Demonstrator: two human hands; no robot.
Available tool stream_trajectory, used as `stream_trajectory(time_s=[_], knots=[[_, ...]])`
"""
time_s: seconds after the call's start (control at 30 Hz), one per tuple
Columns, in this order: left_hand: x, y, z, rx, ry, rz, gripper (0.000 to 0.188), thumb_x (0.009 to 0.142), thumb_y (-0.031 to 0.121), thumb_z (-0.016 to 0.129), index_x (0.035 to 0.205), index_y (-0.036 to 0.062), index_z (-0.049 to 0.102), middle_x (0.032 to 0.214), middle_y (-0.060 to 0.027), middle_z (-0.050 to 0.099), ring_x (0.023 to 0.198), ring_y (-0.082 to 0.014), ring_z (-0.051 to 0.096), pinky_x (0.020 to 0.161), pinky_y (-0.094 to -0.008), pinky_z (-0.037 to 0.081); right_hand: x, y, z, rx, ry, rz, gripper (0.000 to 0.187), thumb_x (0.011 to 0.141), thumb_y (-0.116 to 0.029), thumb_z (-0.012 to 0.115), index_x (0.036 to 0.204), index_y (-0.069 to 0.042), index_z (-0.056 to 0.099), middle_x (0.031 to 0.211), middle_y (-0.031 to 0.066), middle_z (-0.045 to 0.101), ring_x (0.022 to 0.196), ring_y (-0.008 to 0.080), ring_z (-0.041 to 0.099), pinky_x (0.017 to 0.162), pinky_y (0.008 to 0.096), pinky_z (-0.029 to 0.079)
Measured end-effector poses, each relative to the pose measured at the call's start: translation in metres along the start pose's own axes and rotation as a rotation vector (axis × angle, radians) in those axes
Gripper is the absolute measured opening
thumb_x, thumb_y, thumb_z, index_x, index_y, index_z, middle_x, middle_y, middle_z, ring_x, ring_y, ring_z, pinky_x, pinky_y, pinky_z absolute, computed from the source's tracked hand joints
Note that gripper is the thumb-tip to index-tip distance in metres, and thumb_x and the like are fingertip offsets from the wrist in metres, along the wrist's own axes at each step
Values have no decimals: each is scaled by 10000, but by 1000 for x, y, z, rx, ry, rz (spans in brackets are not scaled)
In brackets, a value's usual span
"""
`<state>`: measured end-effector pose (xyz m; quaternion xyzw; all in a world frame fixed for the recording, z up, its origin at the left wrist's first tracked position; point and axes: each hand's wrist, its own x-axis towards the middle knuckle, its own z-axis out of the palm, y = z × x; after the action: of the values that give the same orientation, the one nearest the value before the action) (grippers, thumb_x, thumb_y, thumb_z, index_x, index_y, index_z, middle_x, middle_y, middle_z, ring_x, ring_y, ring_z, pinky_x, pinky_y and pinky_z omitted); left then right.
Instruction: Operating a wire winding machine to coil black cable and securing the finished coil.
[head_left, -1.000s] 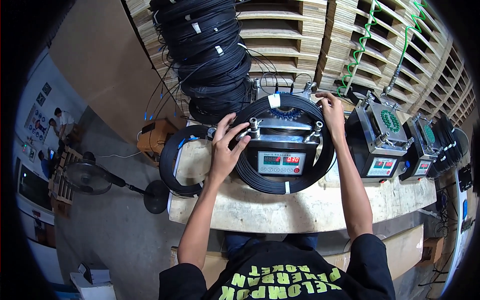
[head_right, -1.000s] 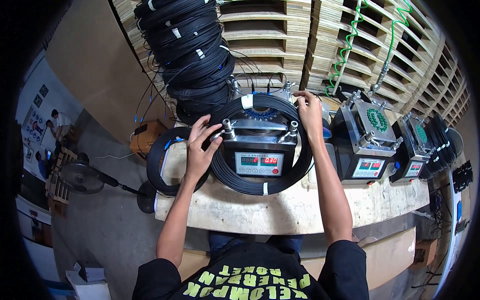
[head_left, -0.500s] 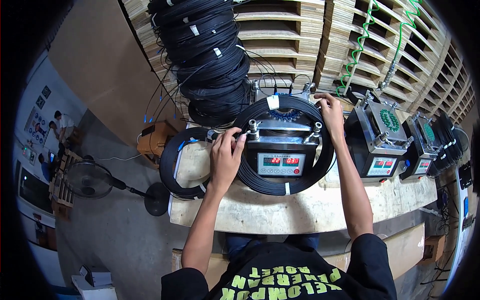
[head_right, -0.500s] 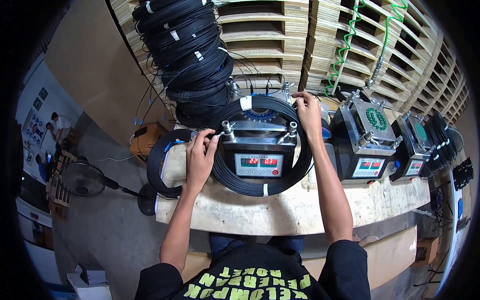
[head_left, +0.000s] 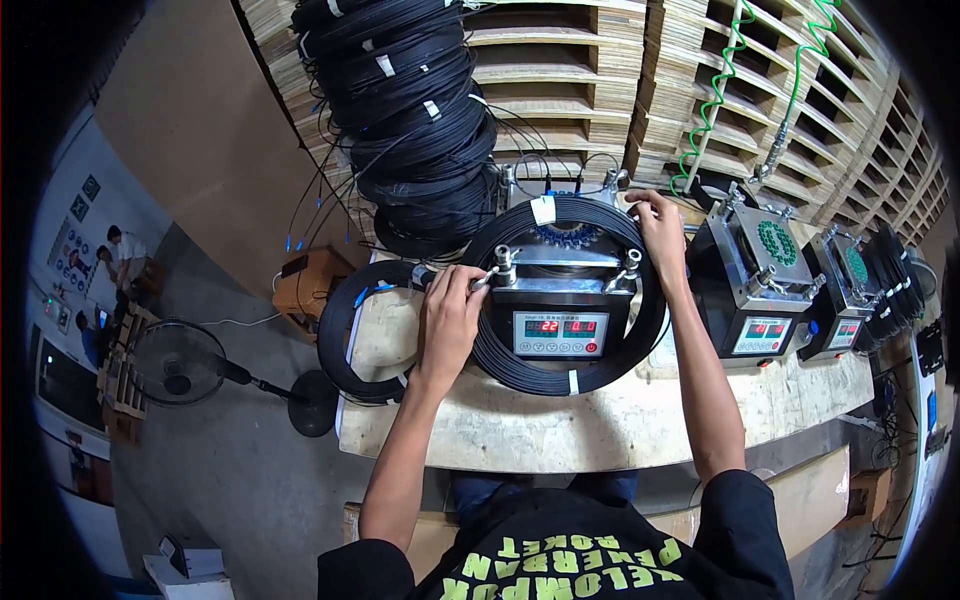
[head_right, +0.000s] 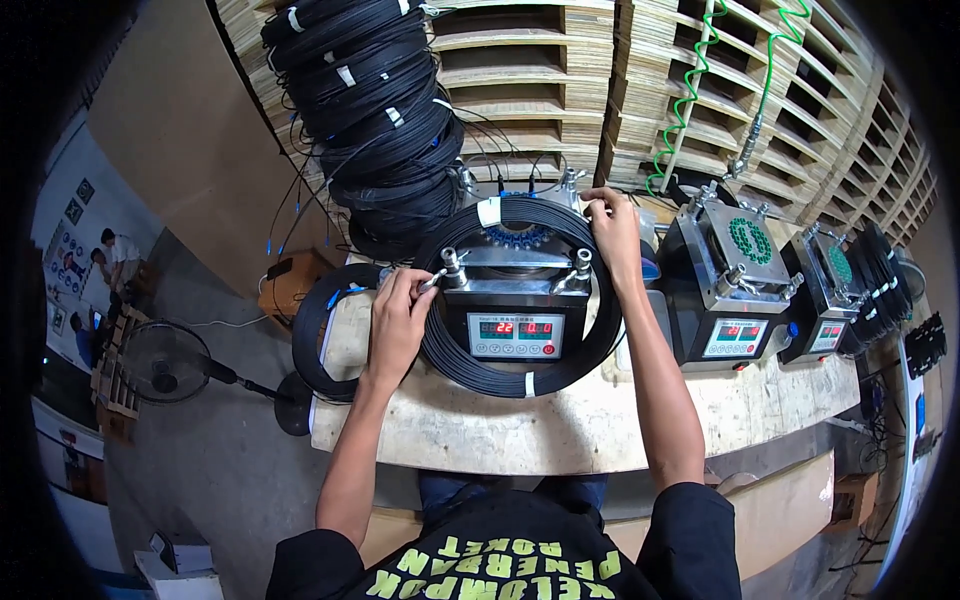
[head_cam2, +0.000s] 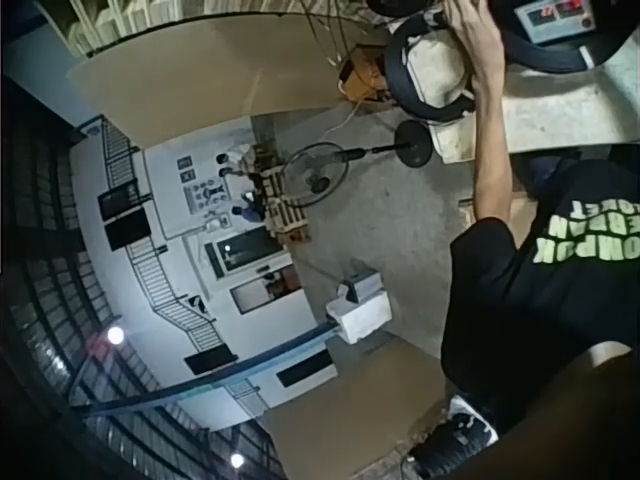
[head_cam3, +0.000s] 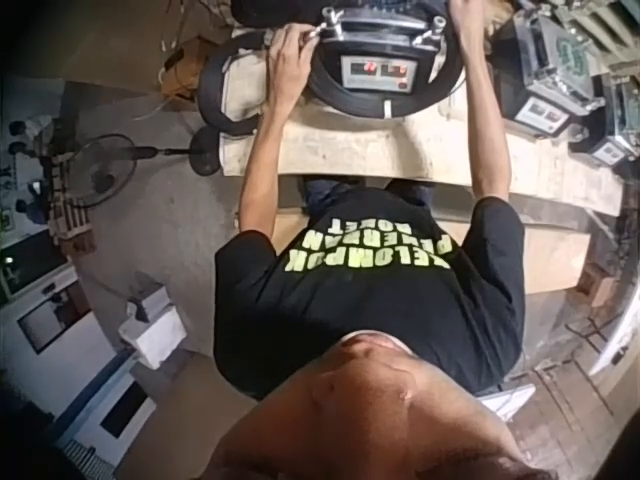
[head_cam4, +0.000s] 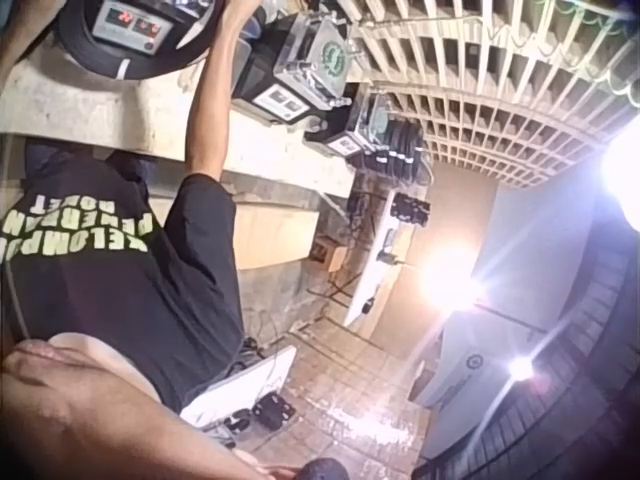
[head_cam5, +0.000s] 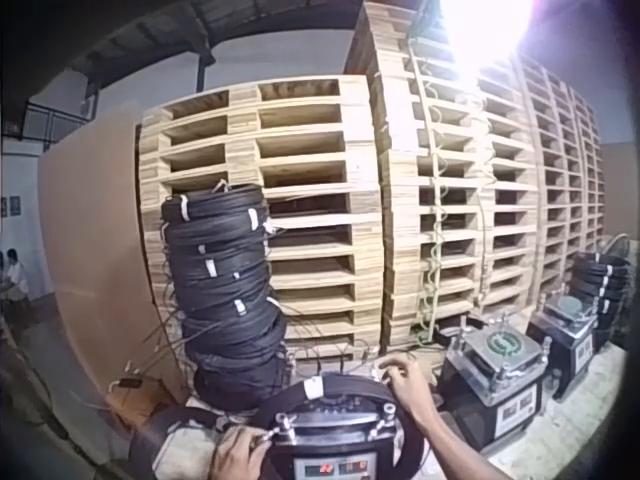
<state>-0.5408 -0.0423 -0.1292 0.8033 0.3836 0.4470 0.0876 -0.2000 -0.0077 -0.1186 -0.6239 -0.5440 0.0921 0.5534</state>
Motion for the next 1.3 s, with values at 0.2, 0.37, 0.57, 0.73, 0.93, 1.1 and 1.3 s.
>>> stream_trajectory(time_s=[0.2,0.37,0.57,0.73,0.93,1.1,1.3], knots=[[3,19,-4,-71,-65,-188,200,969,160,655,1046,-19,611,826,-130,620,740,-258,607,672,-397,491,-3,-3,-4,-42,17,15,282,910,-120,512,1015,42,716,780,171,685,702,199,638,672,341,489],[2,3,0,-116,-22,-98,150,980,106,625,964,-39,592,852,-175,659,764,-308,645,664,-409,491,-2,0,-2,-80,5,17,279,941,-132,514,1053,22,718,775,109,698,630,136,600,612,307,484],[4,5,-1,-175,-76,-72,130,952,87,667,959,-34,619,809,-142,643,690,-234,609,603,-358,468,-12,-17,-7,-50,284,-129,220,874,-19,553,1029,14,706,833,137,627,667,213,597,637,343,478],[5,3,-4,-231,-78,-130,137,965,103,662,1005,-28,652,764,-93,612,633,-144,532,577,-316,435,-38,-34,-14,-95,415,-251,256,827,53,563,1033,-25,693,851,95,525,688,199,545,631,341,452],[3,4,-2,-208,-40,-124,136,951,88,680,1003,-35,656,788,-93,626,626,-129,519,576,-295,436,-52,-24,-15,-187,310,-212,237,852,11,571,1068,-14,664,875,145,568,754,273,604,714,392,484],[1,4,-1,-190,-38,-87,148,925,79,705,1037,-14,674,784,-75,597,644,-128,518,583,-289,439,-60,-24,-20,-161,369,-234,238,843,17,578,1065,-7,660,859,143,557,747,270,602,706,382,485],[1,-7,16,-109,31,-74,669,861,366,789,1429,125,528,1225,-127,436,1147,-275,458,1037,-412,367,-122,-47,-26,-227,120,-339,261,825,-85,663,1082,-44,680,826,115,514,738,274,568,670,398,468]])
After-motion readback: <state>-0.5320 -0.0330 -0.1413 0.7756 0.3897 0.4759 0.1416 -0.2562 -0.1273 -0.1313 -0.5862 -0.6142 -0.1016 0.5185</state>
